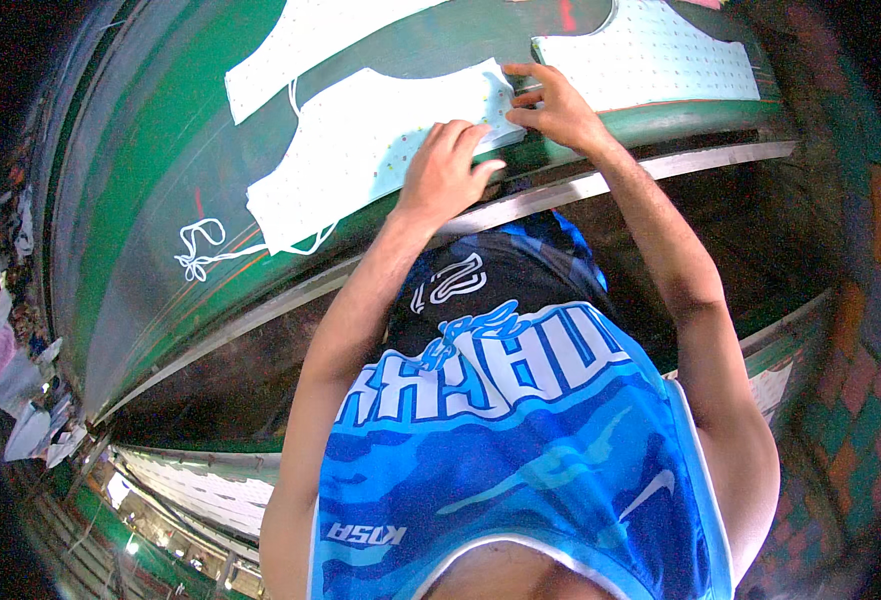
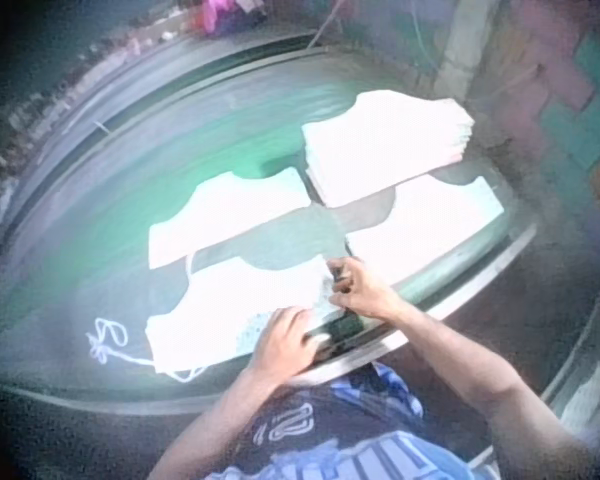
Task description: The person hand-sews elastic ear loops into light blue patterned face masks on a green workbench. They repeatedly pick up masks, thread the elastic through the side holes, and place finished masks aside. The process is performed one at a time with visible repetitive hand motions.
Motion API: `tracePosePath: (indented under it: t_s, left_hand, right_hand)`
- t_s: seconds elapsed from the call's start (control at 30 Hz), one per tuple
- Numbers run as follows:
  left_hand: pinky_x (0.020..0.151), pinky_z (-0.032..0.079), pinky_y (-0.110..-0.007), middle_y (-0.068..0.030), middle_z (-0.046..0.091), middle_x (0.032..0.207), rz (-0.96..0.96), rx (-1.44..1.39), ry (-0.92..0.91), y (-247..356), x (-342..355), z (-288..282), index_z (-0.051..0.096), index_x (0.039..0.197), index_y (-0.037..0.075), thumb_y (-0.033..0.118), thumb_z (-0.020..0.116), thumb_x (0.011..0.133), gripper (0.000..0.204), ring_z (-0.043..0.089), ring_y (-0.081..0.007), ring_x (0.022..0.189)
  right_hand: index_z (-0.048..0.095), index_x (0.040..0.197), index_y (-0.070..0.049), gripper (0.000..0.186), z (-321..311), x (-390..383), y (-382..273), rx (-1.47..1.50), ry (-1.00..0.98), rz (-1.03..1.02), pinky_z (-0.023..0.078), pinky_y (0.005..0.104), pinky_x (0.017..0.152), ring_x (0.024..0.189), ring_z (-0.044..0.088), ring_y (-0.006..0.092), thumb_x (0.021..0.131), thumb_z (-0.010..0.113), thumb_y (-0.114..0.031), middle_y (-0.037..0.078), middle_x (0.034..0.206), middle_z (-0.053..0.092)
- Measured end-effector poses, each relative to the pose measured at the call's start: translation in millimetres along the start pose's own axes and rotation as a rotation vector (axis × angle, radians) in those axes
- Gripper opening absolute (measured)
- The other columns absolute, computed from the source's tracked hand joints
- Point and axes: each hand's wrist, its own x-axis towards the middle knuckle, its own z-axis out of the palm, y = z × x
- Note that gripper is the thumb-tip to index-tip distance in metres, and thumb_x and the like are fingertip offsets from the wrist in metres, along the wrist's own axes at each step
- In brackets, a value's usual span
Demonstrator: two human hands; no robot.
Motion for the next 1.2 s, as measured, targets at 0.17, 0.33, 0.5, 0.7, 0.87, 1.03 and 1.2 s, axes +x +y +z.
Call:
tracePosePath:
  t_s: [0.17,0.33,0.5,0.7,0.87,1.03,1.2]
  left_hand:
    - [0.088,0.057,-0.047,-0.016,0.071,0.106,-0.162,-0.125,0.182,-23.8,7.1,27.7,0.07,0.11,0.003,0.008,0.079,0.085,0.027,0.069,-0.0362,0.101]
    - [0.067,0.055,-0.03,-0.0094,0.076,0.089,-0.454,-0.403,0.15,-46.0,-8.8,8.3,0.077,0.102,0.001,0.016,0.078,0.095,0.016,0.069,-0.0135,0.072]
    - [0.067,0.055,-0.028,-0.0068,0.075,0.083,-0.522,-0.469,0.13,-53.7,-30.6,5.4,0.077,0.101,0.0,0.014,0.077,0.097,0.015,0.068,-0.0103,0.073]
    - [0.069,0.056,-0.027,-0.0068,0.077,0.086,-0.52,-0.479,0.143,-57.1,-42.6,0.5,0.079,0.103,0.0,0.014,0.077,0.097,0.016,0.069,-0.0096,0.074]
    - [0.07,0.057,-0.028,-0.0088,0.079,0.091,-0.491,-0.512,0.123,-57.3,-49.6,-6.3,0.079,0.104,-0.001,0.012,0.076,0.096,0.015,0.071,-0.0111,0.077]
    - [0.079,0.057,-0.028,-0.0097,0.079,0.101,-0.438,-0.513,0.067,-56.5,-49.9,-13.0,0.08,0.107,0.0,0.014,0.075,0.097,0.018,0.072,-0.0137,0.089]
    - [0.08,0.057,-0.029,-0.0103,0.079,0.102,-0.363,-0.559,0.041,-58.9,-51.6,-11.6,0.08,0.109,0.001,0.013,0.077,0.095,0.019,0.073,-0.0155,0.096]
  right_hand:
    - [0.053,0.148,-0.004,0.062,26.4,9.3,-9.2,0.111,-0.029,-0.035,0.063,0.0377,0.089,0.115,0.072,0.0269,0.091,0.077,-0.004,0.016,0.139,0.059]
    - [0.069,0.128,-0.002,0.033,32.2,-10.3,3.0,-0.154,0.009,-0.11,0.062,0.0375,0.088,0.104,0.076,0.025,0.097,0.072,-0.011,0.016,0.116,0.075]
    - [0.077,0.104,0.0,0.024,61.6,-26.1,-1.6,-0.289,-0.068,0.011,0.061,0.0388,0.08,0.09,0.078,0.0243,0.094,0.077,-0.022,0.015,0.095,0.079]
    - [0.076,0.094,-0.002,0.026,83.6,-23.9,-3.4,-0.479,-0.03,-0.065,0.058,0.0434,0.072,0.079,0.076,0.0324,0.09,0.08,-0.027,0.016,0.086,0.077]
    - [0.076,0.09,-0.004,0.026,86.0,-33.6,-4.5,-0.437,0.011,-0.081,0.058,0.0499,0.073,0.08,0.074,0.0386,0.09,0.078,-0.03,0.019,0.083,0.075]
    - [0.076,0.092,-0.003,0.027,80.8,-33.8,-15.1,-0.36,-0.012,-0.103,0.059,0.0506,0.073,0.081,0.075,0.0382,0.09,0.076,-0.031,0.019,0.084,0.076]
    - [0.073,0.096,0.001,0.026,76.2,-26.0,-25.6,0.043,-0.201,0.217,0.058,0.0387,0.061,0.066,0.074,0.0214,0.092,0.076,-0.025,0.013,0.074,0.074]
